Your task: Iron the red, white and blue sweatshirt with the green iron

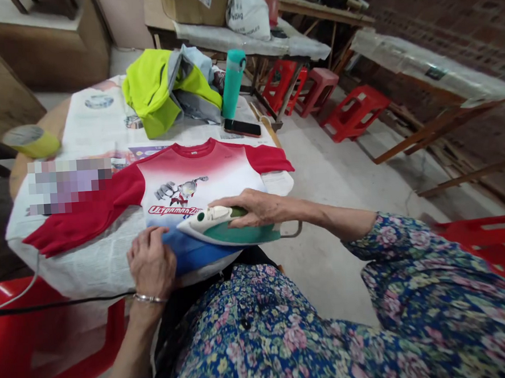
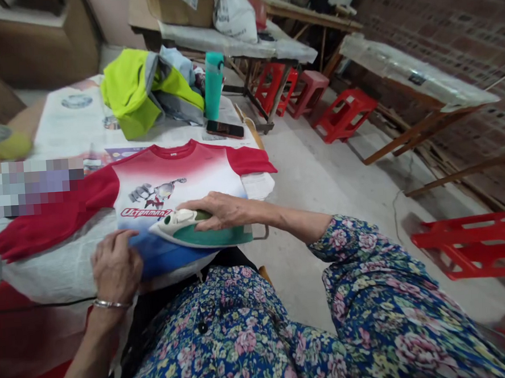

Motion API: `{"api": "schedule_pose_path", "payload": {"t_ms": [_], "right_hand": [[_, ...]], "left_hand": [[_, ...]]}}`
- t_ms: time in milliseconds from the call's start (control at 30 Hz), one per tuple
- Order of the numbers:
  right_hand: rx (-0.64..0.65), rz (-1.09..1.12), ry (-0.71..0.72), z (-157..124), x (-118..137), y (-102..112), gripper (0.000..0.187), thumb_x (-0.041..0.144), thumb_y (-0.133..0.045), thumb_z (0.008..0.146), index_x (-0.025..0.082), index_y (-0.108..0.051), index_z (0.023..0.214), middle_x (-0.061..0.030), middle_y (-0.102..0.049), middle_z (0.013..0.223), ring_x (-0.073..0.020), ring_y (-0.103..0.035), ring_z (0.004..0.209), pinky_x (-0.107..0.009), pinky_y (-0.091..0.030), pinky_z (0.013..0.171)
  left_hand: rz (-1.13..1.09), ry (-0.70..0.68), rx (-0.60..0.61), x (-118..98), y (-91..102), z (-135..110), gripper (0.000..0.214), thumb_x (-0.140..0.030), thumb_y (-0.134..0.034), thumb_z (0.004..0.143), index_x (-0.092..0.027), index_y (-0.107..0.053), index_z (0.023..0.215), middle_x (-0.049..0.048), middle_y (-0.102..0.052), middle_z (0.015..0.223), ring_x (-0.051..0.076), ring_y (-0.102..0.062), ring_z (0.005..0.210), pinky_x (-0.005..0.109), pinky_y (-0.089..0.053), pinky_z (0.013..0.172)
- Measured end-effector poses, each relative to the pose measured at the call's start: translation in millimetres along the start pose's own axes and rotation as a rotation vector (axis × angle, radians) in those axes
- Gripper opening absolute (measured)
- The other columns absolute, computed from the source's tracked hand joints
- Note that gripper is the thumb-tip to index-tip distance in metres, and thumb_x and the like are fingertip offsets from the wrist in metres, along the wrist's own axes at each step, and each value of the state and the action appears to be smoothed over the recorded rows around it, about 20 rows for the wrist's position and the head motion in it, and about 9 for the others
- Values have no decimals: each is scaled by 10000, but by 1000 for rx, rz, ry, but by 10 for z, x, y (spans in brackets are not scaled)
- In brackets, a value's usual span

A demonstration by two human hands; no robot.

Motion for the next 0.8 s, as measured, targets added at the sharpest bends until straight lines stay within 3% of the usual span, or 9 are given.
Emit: {"api": "schedule_pose_path", "payload": {"t_ms": [133,233,300,433,633,800], "right_hand": [[-146,-25,-23,294,-56,138,607,276,-790,1018,152,-631,1590,-65,-804,1059,-189,-644,836,-299,-484,791],[-177,-54,-17,585,-58,196,499,235,-794,1017,178,-687,1501,-110,-805,1237,-231,-702,1003,-326,-515,886],[-165,-89,-26,772,-78,220,451,231,-788,1025,186,-698,1465,-122,-799,1260,-243,-710,1025,-335,-526,898],[-126,-137,-60,1089,-169,294,405,249,-788,1038,180,-696,1426,-117,-794,1231,-241,-709,1031,-330,-529,905],[-287,-147,-225,1467,-531,724,347,274,-713,1065,98,-701,1364,-93,-771,1321,-216,-683,1172,-292,-497,992],[-479,-196,-408,1324,-1037,1171,362,228,-727,1016,61,-703,1337,-105,-779,1241,-240,-671,1216,-316,-506,1008]], "left_hand": [[68,24,96,-42,-256,337,330,-274,-530,930,-171,-739,1163,204,-727,1264,368,-660,1240,562,-490,1172],[131,67,121,-97,-431,372,596,-390,-530,974,-53,-647,1451,314,-578,1600,454,-487,1547,700,-347,1296],[192,93,173,-143,-506,321,732,-447,-501,1013,-39,-522,1620,323,-443,1734,472,-334,1664,777,-230,1327],[238,115,240,-201,-520,230,749,-470,-479,1048,-66,-490,1679,312,-356,1791,475,-251,1709,811,-169,1327],[231,109,221,-227,-480,210,695,-477,-521,1062,-132,-546,1664,291,-359,1797,485,-260,1707,833,-136,1321],[219,108,211,-231,-475,205,642,-472,-553,1064,-213,-584,1650,274,-384,1791,489,-270,1704,870,-104,1300]]}}
Point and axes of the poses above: each hand's wrist, its own z-axis towards the middle knuckle, its own y-axis out of the back of the hand, x = y × z, the point moved 5 cm from there along z, towards the middle knuckle
